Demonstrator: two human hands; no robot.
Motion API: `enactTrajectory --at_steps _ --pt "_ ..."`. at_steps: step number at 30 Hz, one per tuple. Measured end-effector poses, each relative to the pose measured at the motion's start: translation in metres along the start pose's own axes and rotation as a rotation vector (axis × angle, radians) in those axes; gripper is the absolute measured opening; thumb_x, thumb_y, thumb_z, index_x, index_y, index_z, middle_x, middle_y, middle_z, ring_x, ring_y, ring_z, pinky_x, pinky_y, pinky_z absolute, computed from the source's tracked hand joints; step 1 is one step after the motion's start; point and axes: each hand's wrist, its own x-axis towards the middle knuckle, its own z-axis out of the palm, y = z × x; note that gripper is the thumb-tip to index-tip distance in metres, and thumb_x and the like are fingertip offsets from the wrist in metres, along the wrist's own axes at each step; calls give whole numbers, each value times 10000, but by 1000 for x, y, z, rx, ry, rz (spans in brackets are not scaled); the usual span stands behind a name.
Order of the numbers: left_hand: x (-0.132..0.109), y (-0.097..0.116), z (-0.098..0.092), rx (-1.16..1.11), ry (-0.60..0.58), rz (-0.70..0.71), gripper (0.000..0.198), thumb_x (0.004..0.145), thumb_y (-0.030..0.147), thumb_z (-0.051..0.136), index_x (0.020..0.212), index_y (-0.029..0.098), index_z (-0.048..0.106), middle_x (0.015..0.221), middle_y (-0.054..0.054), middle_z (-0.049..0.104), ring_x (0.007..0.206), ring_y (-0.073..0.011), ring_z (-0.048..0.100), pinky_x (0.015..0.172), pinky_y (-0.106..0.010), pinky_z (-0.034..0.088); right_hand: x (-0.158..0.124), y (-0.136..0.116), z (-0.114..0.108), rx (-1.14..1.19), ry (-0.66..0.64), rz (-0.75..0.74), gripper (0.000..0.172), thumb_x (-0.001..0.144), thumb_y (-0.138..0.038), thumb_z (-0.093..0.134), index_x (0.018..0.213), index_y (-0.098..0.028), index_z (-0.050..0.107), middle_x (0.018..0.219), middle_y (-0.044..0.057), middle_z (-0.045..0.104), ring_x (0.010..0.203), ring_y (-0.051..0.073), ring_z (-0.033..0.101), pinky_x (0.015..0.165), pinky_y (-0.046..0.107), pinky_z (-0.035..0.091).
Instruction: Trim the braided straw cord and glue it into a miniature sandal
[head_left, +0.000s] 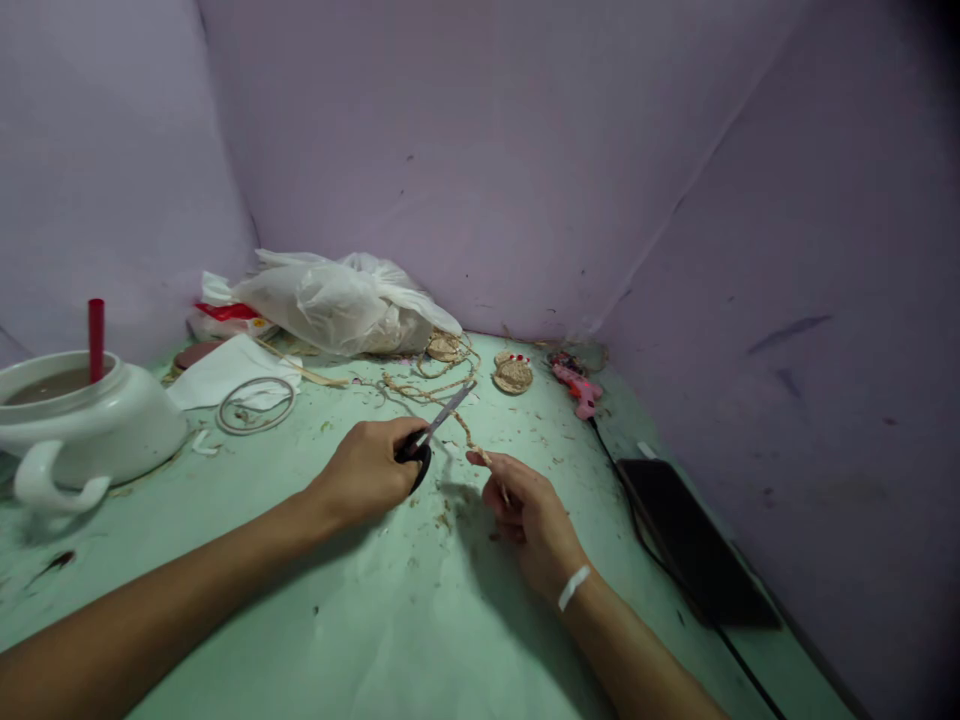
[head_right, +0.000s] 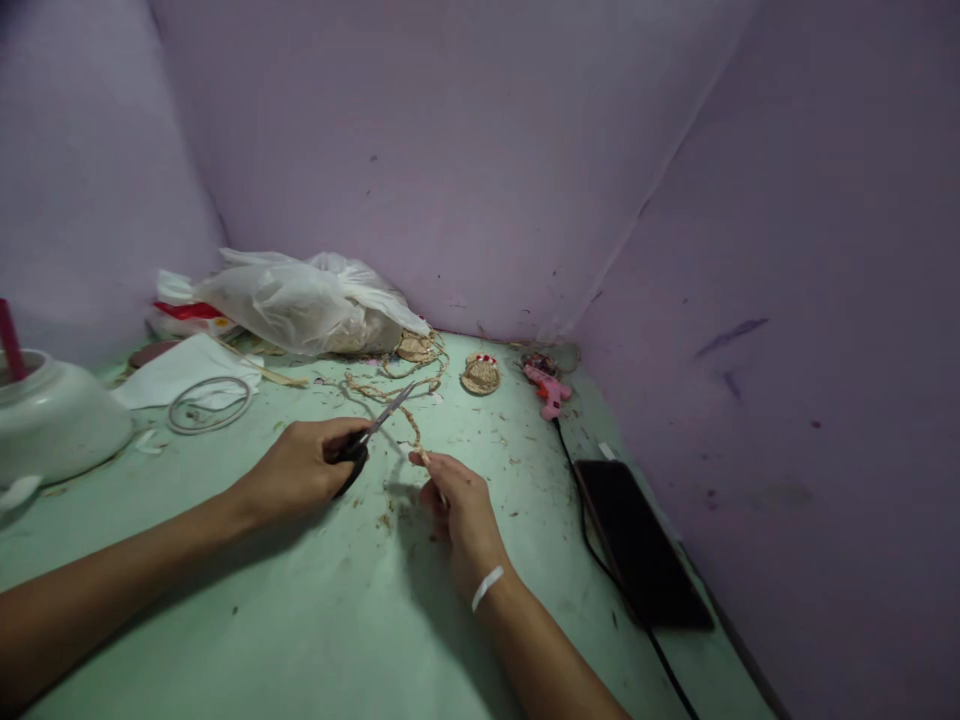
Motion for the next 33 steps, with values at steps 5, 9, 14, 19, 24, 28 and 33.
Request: enactTrajectory --at_steps 5,9,14,19,24,28,33 --pt "2 0 3 -61 -1 -12 245 703 186 435 880 160 604 681 0 623 605 -128 541 522 -203 394 2 4 0 -3 41 -118 288 632 -375 665 779 -128 689 517 -34 497 410 49 331 384 188 248" --pt "-2 3 1 83 -12 47 273 701 198 456 943 203 584 727 7 623 623 -127 542 560 -211 401 6 8 0 105 26 -175 228 599 -288 694 771 -138 695 632 5 575 488 73 432 452 206 339" --pt "-8 2 2 320 -59 243 458 667 180 470 1124 216 481 896 -34 615 816 -191 570 700 -285 434 4 4 0 225 -54 -123 204 602 -235 690 778 -138 657 542 -26 535 395 40 357 360 172 282" --pt "-10 -2 7 449 -84 319 543 675 203 456 1214 188 396 959 -73 579 889 -239 556 699 -343 454 -1 -2 2 315 -132 -65 269 596 -172 679 859 -132 644 483 -73 458 347 0 183 303 132 165" --pt "-11 -4 9 485 -80 323 559 680 201 453 1233 170 373 965 -88 576 884 -245 558 708 -363 465 -2 0 4 279 -82 -117 254 591 -192 693 834 -129 650 503 -45 529 342 8 267 314 143 258" --pt "-13 -2 10 502 -85 322 549 694 207 447 1235 166 364 933 -82 587 855 -242 570 686 -361 474 -2 3 5 244 -47 -142 268 598 -211 701 846 -127 640 532 -28 582 355 29 351 343 167 365" --pt "-14 -2 12 533 -91 320 547 687 194 437 1228 147 369 882 -77 604 783 -239 590 634 -360 483 -3 3 6 241 -56 -160 219 612 -217 696 800 -122 635 532 -24 588 358 32 369 345 167 398"
